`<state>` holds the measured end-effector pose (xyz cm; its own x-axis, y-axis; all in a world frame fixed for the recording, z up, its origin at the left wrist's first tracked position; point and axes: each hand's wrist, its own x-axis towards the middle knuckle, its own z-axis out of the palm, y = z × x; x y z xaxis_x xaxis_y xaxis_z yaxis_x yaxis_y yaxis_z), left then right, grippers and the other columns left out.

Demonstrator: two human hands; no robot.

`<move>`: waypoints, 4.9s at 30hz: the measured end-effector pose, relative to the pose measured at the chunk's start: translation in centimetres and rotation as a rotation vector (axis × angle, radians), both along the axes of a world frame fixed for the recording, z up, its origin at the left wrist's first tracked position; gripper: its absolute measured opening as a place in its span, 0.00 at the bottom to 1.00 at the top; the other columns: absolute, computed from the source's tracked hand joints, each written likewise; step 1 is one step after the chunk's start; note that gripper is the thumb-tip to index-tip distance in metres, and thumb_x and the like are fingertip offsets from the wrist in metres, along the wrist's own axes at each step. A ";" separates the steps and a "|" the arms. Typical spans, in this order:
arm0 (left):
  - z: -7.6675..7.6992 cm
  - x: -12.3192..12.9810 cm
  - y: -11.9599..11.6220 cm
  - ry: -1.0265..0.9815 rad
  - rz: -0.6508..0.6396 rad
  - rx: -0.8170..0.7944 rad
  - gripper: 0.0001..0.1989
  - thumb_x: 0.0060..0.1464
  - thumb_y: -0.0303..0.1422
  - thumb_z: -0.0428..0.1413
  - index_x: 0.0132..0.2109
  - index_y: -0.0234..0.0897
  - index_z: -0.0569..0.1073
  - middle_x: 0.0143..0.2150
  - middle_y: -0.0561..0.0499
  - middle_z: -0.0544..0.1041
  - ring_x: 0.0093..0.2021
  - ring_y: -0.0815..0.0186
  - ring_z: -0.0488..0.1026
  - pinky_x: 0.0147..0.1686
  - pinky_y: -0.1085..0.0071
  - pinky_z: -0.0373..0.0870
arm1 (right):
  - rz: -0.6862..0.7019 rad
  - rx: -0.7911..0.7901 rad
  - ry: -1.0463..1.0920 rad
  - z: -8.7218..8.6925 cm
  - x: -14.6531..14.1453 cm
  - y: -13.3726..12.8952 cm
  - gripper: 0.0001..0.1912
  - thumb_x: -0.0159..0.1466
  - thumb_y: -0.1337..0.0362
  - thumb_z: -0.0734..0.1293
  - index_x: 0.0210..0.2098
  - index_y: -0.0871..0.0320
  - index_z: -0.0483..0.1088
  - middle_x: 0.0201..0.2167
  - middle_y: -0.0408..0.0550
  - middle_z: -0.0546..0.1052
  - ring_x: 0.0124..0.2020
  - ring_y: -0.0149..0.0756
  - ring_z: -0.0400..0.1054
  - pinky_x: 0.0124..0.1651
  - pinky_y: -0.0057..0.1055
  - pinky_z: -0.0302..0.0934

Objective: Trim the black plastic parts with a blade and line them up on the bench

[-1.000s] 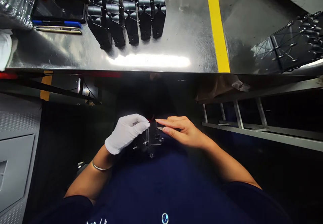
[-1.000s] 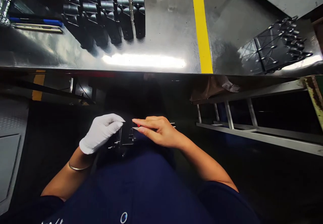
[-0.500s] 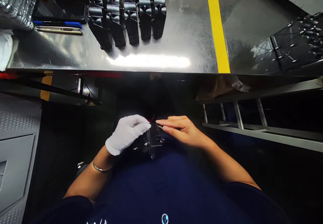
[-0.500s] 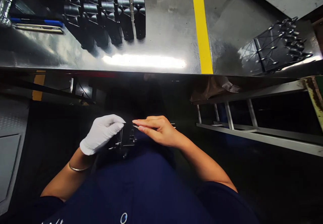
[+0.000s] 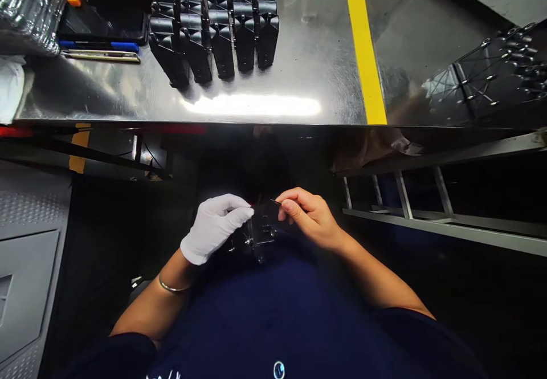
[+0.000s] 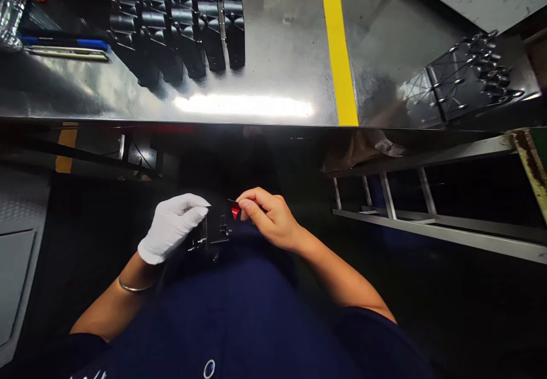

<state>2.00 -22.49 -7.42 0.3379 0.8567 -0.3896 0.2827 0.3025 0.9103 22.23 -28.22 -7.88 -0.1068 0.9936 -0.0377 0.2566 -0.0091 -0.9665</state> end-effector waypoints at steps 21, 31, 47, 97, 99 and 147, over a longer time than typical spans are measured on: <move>-0.3 0.2 -0.7 -0.024 0.116 0.014 0.08 0.41 0.36 0.63 0.23 0.36 0.76 0.20 0.53 0.75 0.22 0.69 0.68 0.23 0.75 0.66 | 0.170 0.286 -0.103 0.2 -0.5 0.3 0.14 0.66 0.66 0.61 0.26 0.61 0.71 0.19 0.44 0.72 0.20 0.26 0.64 0.25 0.24 0.59; -0.3 0.5 -0.2 -0.004 0.179 0.034 0.09 0.39 0.38 0.62 0.21 0.36 0.75 0.18 0.54 0.72 0.20 0.71 0.65 0.20 0.76 0.64 | 0.067 0.400 -0.078 0.3 -0.7 0.6 0.11 0.65 0.70 0.62 0.26 0.62 0.70 0.18 0.44 0.69 0.19 0.26 0.61 0.24 0.24 0.57; -0.5 0.6 -0.4 0.030 0.157 0.037 0.10 0.41 0.39 0.61 0.22 0.36 0.75 0.18 0.54 0.71 0.21 0.71 0.65 0.20 0.76 0.64 | 0.067 0.468 -0.197 0.3 -0.8 0.4 0.12 0.65 0.70 0.62 0.26 0.63 0.70 0.17 0.44 0.69 0.19 0.27 0.61 0.24 0.25 0.57; 0.4 2.0 -0.5 0.073 0.362 -0.023 0.13 0.43 0.39 0.59 0.20 0.37 0.69 0.18 0.56 0.66 0.20 0.72 0.60 0.20 0.75 0.62 | 0.099 0.560 -0.610 -0.2 -0.9 1.3 0.28 0.68 0.47 0.55 0.19 0.59 0.61 0.19 0.43 0.61 0.23 0.28 0.53 0.26 0.28 0.46; 0.4 2.1 -0.5 0.070 0.370 -0.038 0.12 0.43 0.39 0.60 0.20 0.37 0.69 0.18 0.56 0.66 0.20 0.72 0.60 0.20 0.75 0.62 | 0.146 0.512 -0.557 0.0 -0.7 1.4 0.27 0.68 0.48 0.56 0.19 0.59 0.59 0.19 0.42 0.60 0.22 0.27 0.51 0.25 0.28 0.45; 0.0 2.0 0.3 0.045 0.344 -0.121 0.16 0.53 0.40 0.56 0.22 0.37 0.67 0.20 0.55 0.66 0.22 0.72 0.61 0.22 0.76 0.61 | 0.026 0.443 -0.317 -0.5 -0.9 0.7 0.12 0.66 0.68 0.61 0.27 0.60 0.70 0.19 0.44 0.71 0.20 0.26 0.61 0.27 0.25 0.58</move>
